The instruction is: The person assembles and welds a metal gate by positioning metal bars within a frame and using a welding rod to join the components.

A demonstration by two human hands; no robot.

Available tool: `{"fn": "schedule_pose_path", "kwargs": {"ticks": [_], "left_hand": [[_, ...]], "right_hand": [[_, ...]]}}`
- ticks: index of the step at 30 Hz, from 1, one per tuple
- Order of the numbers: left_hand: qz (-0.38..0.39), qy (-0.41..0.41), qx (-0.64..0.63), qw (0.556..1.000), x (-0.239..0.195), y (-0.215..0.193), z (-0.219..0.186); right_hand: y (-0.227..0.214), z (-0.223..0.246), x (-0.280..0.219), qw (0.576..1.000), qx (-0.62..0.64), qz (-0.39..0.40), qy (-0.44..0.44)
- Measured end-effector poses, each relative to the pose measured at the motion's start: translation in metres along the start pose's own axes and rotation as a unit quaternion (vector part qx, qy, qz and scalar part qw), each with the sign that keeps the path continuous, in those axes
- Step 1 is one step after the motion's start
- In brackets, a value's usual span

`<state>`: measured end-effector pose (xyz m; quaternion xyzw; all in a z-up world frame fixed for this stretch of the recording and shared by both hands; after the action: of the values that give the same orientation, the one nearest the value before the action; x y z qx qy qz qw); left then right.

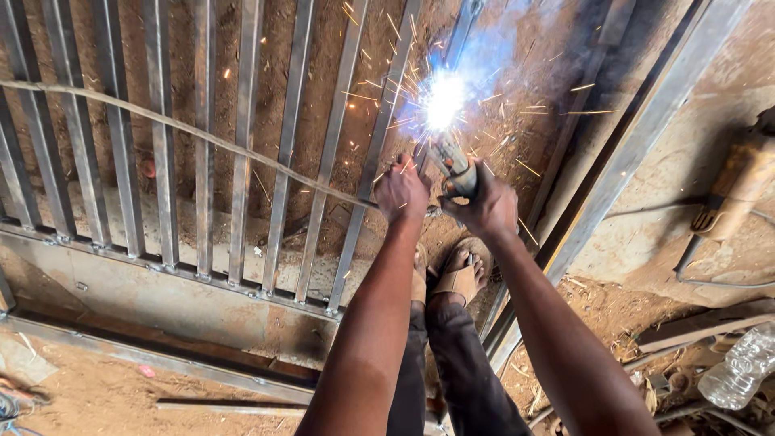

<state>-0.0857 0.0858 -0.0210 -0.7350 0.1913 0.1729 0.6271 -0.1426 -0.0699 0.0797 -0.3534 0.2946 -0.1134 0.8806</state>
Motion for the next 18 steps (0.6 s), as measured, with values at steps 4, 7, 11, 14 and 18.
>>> {"fn": "schedule_pose_path", "kwargs": {"ticks": [4,7,11,14,18], "left_hand": [[-0.018,0.033,0.039,0.999,-0.001,-0.012,-0.007],[-0.022,0.007,0.068,0.997,0.002,-0.016,-0.012],[0.075,-0.005,0.023,0.997,-0.002,-0.027,-0.011],[0.1,-0.026,0.004,0.995,-0.004,-0.039,-0.017],[0.089,-0.029,-0.007,0.996,-0.007,-0.051,-0.017]], "right_hand": [[0.007,-0.004,0.001,1.0,-0.016,-0.005,0.006],[0.009,-0.006,0.0,0.999,-0.028,0.003,0.015],[0.01,-0.009,0.0,1.0,-0.016,0.011,0.008],[0.009,-0.01,-0.002,1.0,-0.011,0.004,-0.026],[0.009,-0.005,-0.004,0.999,0.021,-0.006,-0.043]]}}
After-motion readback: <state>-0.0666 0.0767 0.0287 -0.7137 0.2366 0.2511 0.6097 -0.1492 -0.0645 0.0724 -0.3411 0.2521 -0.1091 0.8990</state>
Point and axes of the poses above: each hand's wrist, its own x-axis towards the middle knuckle, its own y-axis out of the palm, z = x × y, the point moved 3 cm from there along x, towards the middle knuckle, and after that the axes turned 3 degrees about -z, right-handed, at the moved point
